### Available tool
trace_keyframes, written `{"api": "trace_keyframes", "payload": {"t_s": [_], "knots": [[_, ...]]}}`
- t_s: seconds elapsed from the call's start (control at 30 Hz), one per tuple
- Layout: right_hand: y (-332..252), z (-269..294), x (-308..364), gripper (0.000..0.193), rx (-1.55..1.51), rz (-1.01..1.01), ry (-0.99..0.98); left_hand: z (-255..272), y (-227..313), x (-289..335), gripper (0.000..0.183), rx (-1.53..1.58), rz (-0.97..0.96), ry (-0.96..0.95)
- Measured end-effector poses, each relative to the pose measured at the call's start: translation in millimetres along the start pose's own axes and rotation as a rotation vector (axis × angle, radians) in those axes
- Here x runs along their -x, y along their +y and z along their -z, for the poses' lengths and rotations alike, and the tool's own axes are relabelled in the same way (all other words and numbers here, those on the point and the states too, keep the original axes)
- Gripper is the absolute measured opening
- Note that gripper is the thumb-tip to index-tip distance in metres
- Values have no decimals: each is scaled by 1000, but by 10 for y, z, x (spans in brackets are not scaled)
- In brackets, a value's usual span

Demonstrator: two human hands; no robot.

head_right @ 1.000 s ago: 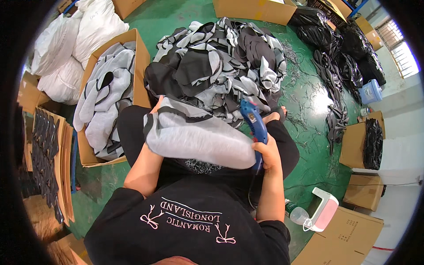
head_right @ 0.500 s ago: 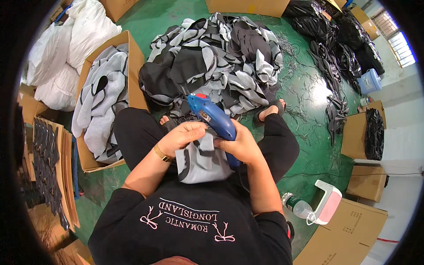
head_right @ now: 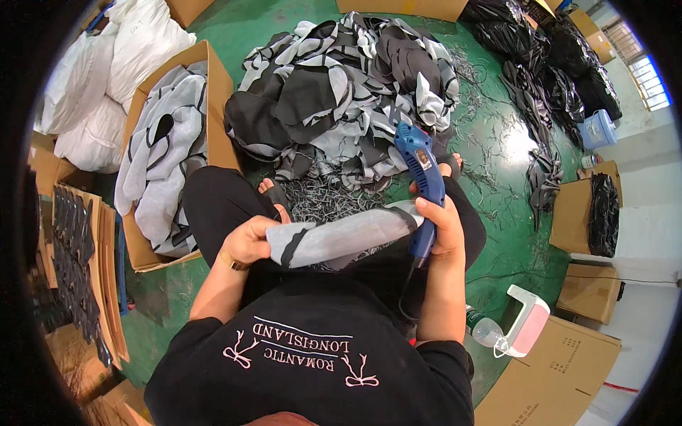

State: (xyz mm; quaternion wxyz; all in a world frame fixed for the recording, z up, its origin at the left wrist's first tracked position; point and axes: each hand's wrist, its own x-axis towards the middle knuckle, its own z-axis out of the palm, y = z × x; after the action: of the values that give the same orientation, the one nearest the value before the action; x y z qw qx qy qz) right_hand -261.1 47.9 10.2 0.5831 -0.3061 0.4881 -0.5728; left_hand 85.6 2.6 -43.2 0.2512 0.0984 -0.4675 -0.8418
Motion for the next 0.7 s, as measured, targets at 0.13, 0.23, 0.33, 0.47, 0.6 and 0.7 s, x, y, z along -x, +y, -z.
{"api": "trace_keyframes", "payload": {"t_s": [0.13, 0.23, 0.33, 0.47, 0.6, 0.7], "knots": [[95, 27, -117, 39, 91, -56, 74, -69, -93, -279, 39, 411, -127, 198], [123, 33, -120, 37, 150, -8, 119, -212, 28, -487, 40, 525, -145, 362], [101, -63, -45, 39, 119, -5, 87, -266, 33, -596, 37, 676, -81, 404], [149, -375, 65, 50, 245, -73, -67, -352, -36, -766, 32, 642, -108, 394], [327, -596, 97, 61, 577, 8, -28, -478, -57, -885, 35, 663, -147, 389], [351, -580, 73, 64, 647, 39, 10, -561, -83, -882, 37, 576, -143, 398]]}}
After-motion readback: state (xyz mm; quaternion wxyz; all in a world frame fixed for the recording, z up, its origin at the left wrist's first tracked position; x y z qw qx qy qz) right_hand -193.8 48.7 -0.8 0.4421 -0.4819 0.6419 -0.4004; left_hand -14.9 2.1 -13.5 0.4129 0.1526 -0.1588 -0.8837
